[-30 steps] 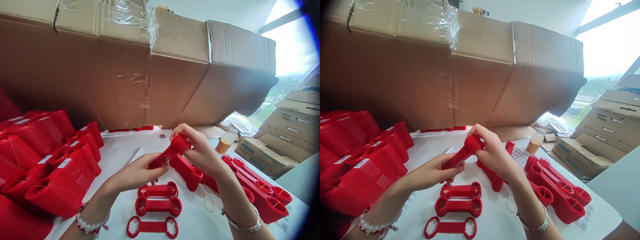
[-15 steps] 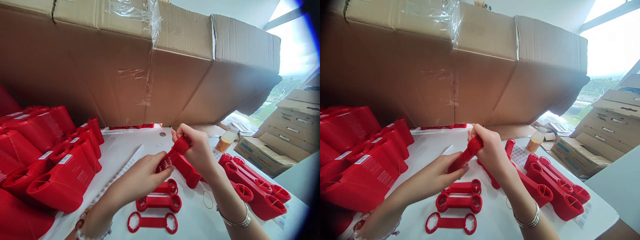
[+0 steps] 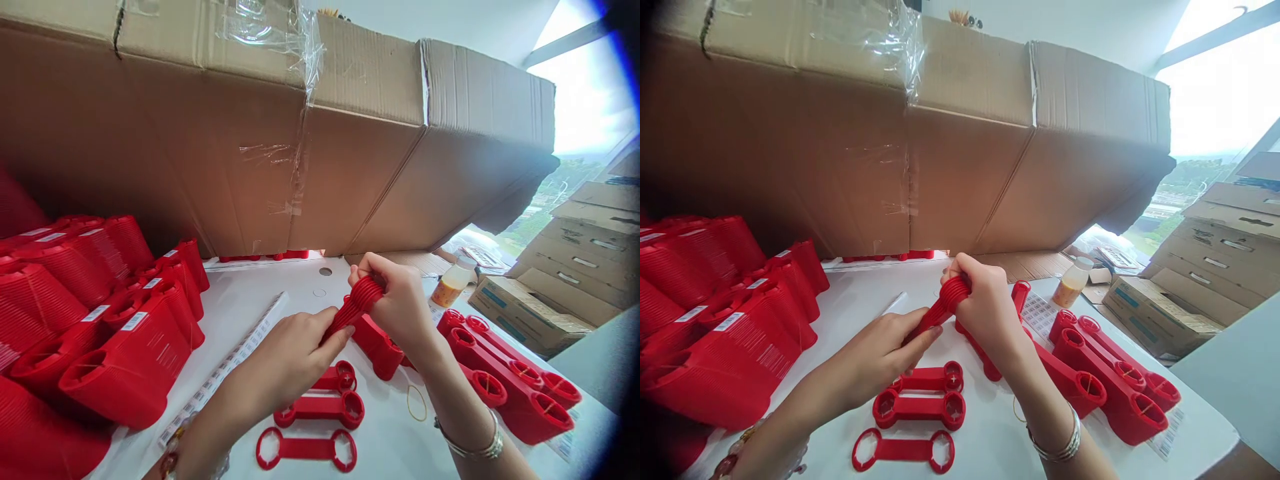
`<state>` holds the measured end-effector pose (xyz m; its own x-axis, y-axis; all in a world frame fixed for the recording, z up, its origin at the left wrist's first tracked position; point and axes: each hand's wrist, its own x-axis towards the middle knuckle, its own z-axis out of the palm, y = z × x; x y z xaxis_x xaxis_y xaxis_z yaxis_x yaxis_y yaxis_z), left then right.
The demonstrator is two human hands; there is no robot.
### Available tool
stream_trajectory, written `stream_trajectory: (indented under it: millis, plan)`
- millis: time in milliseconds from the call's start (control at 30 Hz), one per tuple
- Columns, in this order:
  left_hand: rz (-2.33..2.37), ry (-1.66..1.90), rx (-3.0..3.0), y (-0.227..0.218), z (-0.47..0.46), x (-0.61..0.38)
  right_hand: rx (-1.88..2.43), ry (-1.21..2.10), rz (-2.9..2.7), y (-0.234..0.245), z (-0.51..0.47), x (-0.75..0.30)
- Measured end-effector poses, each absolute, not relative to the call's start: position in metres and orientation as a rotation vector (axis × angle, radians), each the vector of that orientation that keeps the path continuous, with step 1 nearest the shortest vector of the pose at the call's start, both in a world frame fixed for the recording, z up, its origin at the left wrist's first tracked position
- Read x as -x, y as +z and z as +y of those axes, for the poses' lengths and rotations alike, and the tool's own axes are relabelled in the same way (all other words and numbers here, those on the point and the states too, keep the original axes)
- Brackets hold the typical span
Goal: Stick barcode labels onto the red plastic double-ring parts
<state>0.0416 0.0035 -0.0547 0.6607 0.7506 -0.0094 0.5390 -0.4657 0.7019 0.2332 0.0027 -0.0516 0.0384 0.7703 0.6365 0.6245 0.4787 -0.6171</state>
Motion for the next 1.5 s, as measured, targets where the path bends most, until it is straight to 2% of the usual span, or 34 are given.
stream_trajectory:
  millis: [167,467,600,833,1100,1333,1500]
  plan:
    - [0.870,0.407,-1.985,-0.058,0.018,-0.031,1.334,0.250,-1.562,-0.056,0.017,-0.249]
    - [0.826,0.290,-1.647,-0.072,0.053,-0.025,1.406,0.653,-1.762,-0.056,0.024,-0.268]
    - [0.813,0.315,-1.570,-0.081,0.065,-0.019,1.389,0.528,-1.790,-0.050,0.018,-0.279]
    - [0.742,0.181,-1.515,-0.080,0.070,-0.013,1.141,0.307,-2.346,-0.052,0.008,-0.245]
    - [0.803,0.129,-1.600,-0.076,0.071,-0.009,1.189,0.088,-2.470,-0.068,0.016,-0.222]
    - [1.340,0.447,-1.843,-0.073,0.083,0.020,1.574,0.168,-2.525,-0.108,0.047,-0.215]
    - [1.442,0.310,-2.024,-0.062,0.078,0.036,1.666,0.316,-2.598,-0.154,0.077,-0.207]
